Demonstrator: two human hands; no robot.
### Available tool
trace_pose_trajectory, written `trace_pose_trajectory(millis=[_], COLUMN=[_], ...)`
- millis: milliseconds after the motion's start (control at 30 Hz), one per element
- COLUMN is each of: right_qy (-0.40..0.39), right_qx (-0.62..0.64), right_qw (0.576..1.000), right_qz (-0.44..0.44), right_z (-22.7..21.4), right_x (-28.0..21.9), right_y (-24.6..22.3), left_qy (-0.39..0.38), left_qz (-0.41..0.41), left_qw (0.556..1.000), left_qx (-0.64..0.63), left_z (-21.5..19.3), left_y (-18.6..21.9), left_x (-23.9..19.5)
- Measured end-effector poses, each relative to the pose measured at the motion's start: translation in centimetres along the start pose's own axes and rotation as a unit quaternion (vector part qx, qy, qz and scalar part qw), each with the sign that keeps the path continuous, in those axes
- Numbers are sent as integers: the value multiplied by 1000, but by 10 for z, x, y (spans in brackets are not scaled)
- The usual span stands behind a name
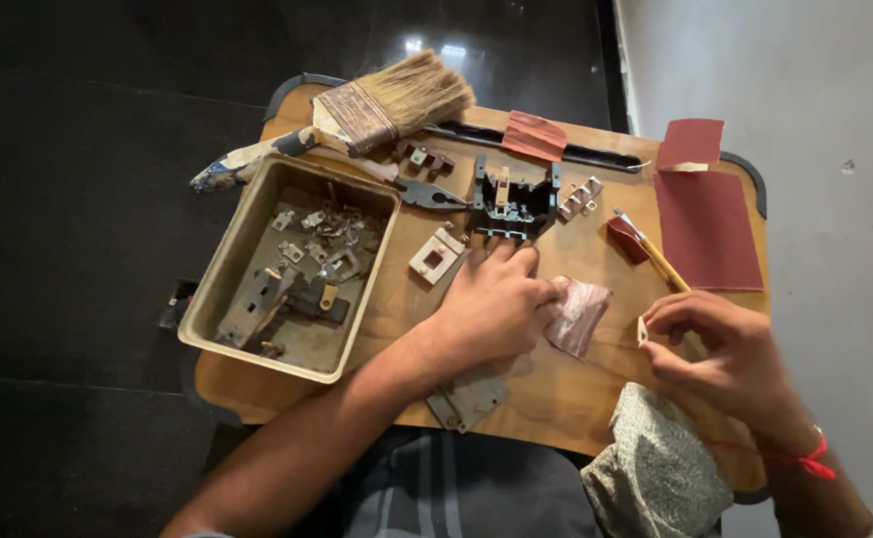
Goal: The person sands small plastic and metal components by hand using a piece of sandpaper and then wipes them with a cloth.
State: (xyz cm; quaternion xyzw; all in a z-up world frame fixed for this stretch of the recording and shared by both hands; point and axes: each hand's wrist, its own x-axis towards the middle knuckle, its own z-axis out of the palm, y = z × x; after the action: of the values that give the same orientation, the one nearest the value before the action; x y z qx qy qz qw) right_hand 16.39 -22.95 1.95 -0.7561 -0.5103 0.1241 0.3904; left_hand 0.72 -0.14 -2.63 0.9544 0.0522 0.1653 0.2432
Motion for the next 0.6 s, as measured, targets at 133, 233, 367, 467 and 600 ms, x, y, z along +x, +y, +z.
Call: trace_pose_trajectory(millis=[133, 233, 367, 467, 600], right_qy=[2, -4, -12, -27, -8], right_qx=[50, -33, -141, -179, -181], right_qw=[999, 999, 982, 970, 971], right_qz=[-12, -32, -129, -161, -155], right_z=[3, 12, 35, 43, 46], right_x=[7, 22, 44, 47, 50], right_y=[-1, -14, -30, -34, -28], left_qy=[-48, -21, -70, -87, -143], left_qz=[-23, 2, -28, -30, -26], left_qw=[998, 999, 997, 996, 989], left_qx=[-19, 24, 1, -2, 12], left_z=[-2, -5, -9, -14, -19], left_y=[1, 3, 5, 6, 5], left_x=[3, 4, 5, 4, 4])
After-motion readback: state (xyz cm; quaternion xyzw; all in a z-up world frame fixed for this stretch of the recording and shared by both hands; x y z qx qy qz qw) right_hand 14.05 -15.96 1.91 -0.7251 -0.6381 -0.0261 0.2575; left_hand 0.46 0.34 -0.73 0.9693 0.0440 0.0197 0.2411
